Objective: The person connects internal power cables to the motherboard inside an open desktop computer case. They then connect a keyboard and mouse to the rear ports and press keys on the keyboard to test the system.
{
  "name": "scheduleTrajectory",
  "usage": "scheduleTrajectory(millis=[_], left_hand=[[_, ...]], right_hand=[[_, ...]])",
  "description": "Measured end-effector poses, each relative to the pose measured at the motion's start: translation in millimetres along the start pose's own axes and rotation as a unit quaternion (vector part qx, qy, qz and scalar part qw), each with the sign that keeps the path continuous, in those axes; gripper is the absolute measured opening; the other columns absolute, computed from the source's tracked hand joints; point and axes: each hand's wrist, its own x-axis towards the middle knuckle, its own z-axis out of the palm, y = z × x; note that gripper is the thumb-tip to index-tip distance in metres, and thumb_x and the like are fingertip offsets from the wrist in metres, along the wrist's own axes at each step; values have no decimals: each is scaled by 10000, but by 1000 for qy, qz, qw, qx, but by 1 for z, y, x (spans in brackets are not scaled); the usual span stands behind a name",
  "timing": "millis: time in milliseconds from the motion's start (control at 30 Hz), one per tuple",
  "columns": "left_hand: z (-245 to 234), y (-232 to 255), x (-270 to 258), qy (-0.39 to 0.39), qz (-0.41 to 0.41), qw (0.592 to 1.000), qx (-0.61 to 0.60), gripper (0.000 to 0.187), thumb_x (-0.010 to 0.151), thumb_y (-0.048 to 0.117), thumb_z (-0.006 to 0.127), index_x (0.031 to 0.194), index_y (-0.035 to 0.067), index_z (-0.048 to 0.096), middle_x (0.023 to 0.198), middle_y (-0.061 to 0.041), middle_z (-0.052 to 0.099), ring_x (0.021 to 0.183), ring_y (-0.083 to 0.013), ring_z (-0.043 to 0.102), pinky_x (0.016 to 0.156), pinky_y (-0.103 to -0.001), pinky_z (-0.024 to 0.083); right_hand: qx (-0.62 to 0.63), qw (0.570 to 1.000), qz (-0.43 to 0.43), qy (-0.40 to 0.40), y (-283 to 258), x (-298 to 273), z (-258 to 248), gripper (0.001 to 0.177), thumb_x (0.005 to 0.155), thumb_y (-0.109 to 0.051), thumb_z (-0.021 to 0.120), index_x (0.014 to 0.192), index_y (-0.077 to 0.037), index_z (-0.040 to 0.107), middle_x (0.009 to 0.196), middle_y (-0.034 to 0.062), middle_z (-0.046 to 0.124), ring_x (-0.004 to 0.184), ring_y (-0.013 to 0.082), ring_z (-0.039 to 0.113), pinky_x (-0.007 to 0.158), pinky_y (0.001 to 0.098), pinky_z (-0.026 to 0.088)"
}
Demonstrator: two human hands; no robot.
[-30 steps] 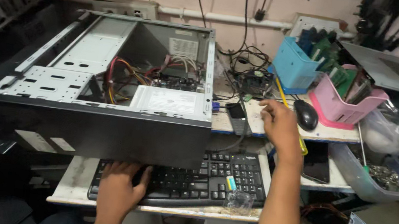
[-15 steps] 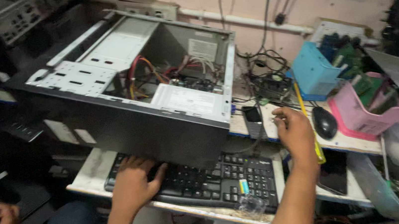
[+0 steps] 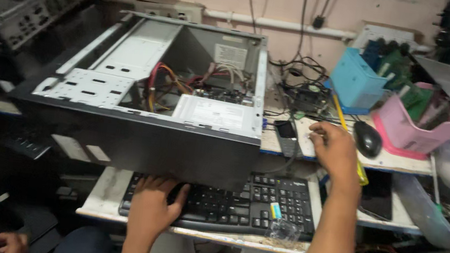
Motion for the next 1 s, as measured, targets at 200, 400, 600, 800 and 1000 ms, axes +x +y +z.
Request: scheduleTrajectory(millis=[200,400,600,800,1000], left_hand=[[0,2,2,2,11,1000,-11,250,804,308,742,872,70,773,910,-124,762,915,-348,677,883,-467,496],[-4,3,2,13,18,1000,-16,244,799,304,751,870,71,776,912,-136,760,914,-363,675,895,-472,500],[-12,7,7,-6,7,1000,-12,241,796,292,757,868,63,778,898,-160,748,882,-378,672,854,-475,506],[-9,3,1,19,36,998,-38,194,818,242,741,889,65,773,898,-138,745,885,-370,671,882,-476,509],[-20,10,2,20,42,998,-47,183,814,234,743,877,63,767,905,-134,749,882,-362,668,846,-465,509]], right_hand=[[5,1000,2,4,0,0,1,203,869,-171,751,1055,-92,759,938,153,754,833,312,716,753,415,555],[24,999,-10,27,2,0,2,206,878,-174,756,1059,-77,764,956,151,739,826,294,716,757,397,562],[-4,996,-73,44,-1,5,2,187,880,-171,771,1030,-61,763,947,150,742,819,296,700,744,401,555],[3,987,-109,118,-16,-7,-3,112,936,-114,808,1021,-54,766,924,121,723,775,250,668,733,369,519],[33,969,-172,175,-48,-31,-22,102,1000,-80,842,973,-48,749,872,102,704,760,209,660,712,310,489]])
